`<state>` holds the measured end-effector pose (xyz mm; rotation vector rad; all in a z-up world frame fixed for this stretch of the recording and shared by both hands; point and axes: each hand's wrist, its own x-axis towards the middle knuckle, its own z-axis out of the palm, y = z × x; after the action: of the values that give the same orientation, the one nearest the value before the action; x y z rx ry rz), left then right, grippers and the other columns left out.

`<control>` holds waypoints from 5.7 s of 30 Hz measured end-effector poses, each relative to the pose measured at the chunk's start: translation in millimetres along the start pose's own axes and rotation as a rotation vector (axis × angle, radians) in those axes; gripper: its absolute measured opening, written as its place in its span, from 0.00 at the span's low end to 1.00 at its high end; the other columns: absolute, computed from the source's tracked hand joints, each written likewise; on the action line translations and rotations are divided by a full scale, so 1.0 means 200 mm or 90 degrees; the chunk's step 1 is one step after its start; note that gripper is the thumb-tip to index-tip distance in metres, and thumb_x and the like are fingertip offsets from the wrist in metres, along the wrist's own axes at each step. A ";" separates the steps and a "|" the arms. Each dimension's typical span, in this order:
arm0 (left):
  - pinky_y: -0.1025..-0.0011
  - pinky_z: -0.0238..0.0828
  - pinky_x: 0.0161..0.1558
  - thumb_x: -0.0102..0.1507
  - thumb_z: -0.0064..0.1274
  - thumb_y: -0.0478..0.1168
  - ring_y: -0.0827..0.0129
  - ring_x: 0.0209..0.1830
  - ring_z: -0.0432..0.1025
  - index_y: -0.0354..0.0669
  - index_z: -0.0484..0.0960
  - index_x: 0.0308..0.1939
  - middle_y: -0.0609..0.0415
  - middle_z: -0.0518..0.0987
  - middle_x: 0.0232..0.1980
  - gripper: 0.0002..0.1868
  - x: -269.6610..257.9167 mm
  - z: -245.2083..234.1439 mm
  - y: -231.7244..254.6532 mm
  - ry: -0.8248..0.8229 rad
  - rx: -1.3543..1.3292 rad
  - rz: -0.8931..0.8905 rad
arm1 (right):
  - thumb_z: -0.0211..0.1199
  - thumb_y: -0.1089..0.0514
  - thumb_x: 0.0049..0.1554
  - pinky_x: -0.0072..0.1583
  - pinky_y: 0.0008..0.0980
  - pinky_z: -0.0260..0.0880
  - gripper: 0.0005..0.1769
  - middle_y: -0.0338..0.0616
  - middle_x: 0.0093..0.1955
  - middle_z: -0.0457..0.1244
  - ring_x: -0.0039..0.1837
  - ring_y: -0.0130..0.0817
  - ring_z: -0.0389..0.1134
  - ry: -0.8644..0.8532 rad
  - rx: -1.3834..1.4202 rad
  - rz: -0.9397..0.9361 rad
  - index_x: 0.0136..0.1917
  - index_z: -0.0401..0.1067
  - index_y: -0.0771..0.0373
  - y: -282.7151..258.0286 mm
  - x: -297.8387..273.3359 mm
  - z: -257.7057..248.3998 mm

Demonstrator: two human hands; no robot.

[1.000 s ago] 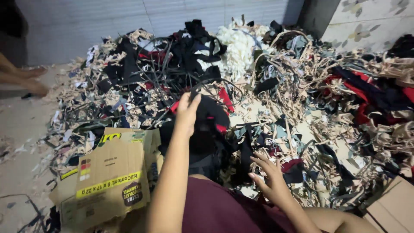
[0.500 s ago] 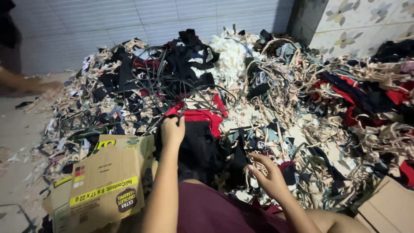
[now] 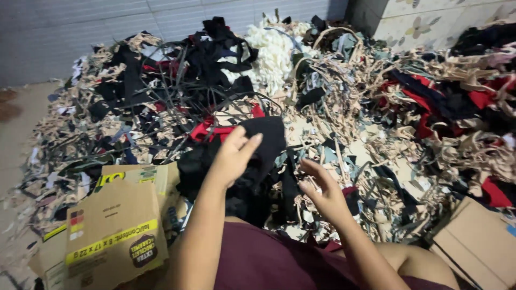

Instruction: Sorting through a large pile of fabric scraps by hand

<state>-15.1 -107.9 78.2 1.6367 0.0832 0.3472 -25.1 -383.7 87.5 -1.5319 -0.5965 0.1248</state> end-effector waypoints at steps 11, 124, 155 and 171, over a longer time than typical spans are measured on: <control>0.71 0.77 0.32 0.68 0.52 0.41 0.72 0.30 0.76 0.45 0.78 0.56 0.50 0.84 0.31 0.13 -0.10 0.36 0.47 -0.120 0.073 0.062 | 0.73 0.65 0.52 0.54 0.35 0.67 0.05 0.45 0.43 0.65 0.48 0.35 0.66 0.052 0.073 -0.097 0.44 0.80 0.65 -0.27 -0.01 -0.14; 0.66 0.74 0.50 0.60 0.51 0.36 0.68 0.48 0.70 0.55 0.79 0.47 0.57 0.77 0.45 0.12 -0.47 0.80 -0.82 0.248 -0.133 -0.315 | 0.67 0.56 0.55 0.51 0.43 0.71 0.06 0.53 0.40 0.69 0.48 0.48 0.73 0.079 -0.283 0.050 0.43 0.78 0.60 0.39 0.42 0.06; 0.75 0.71 0.33 0.63 0.61 0.38 0.71 0.28 0.73 0.46 0.83 0.38 0.56 0.82 0.28 0.03 -0.57 0.44 0.32 0.026 0.060 0.227 | 0.77 0.61 0.47 0.57 0.44 0.70 0.16 0.49 0.41 0.71 0.47 0.42 0.72 -0.137 -0.200 -0.030 0.50 0.80 0.63 -0.44 0.01 -0.14; 0.66 0.77 0.48 0.67 0.58 0.44 0.67 0.49 0.77 0.45 0.82 0.53 0.46 0.85 0.47 0.13 -0.60 0.79 -0.69 0.085 -0.173 -0.234 | 0.72 0.59 0.56 0.61 0.37 0.66 0.10 0.46 0.46 0.71 0.54 0.36 0.69 -0.002 -0.204 0.065 0.52 0.80 0.59 0.45 0.51 -0.25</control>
<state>-64.3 -277.6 -88.2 1.2960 0.4138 0.1749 110.6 -378.7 35.0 -1.8746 -0.5589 0.1130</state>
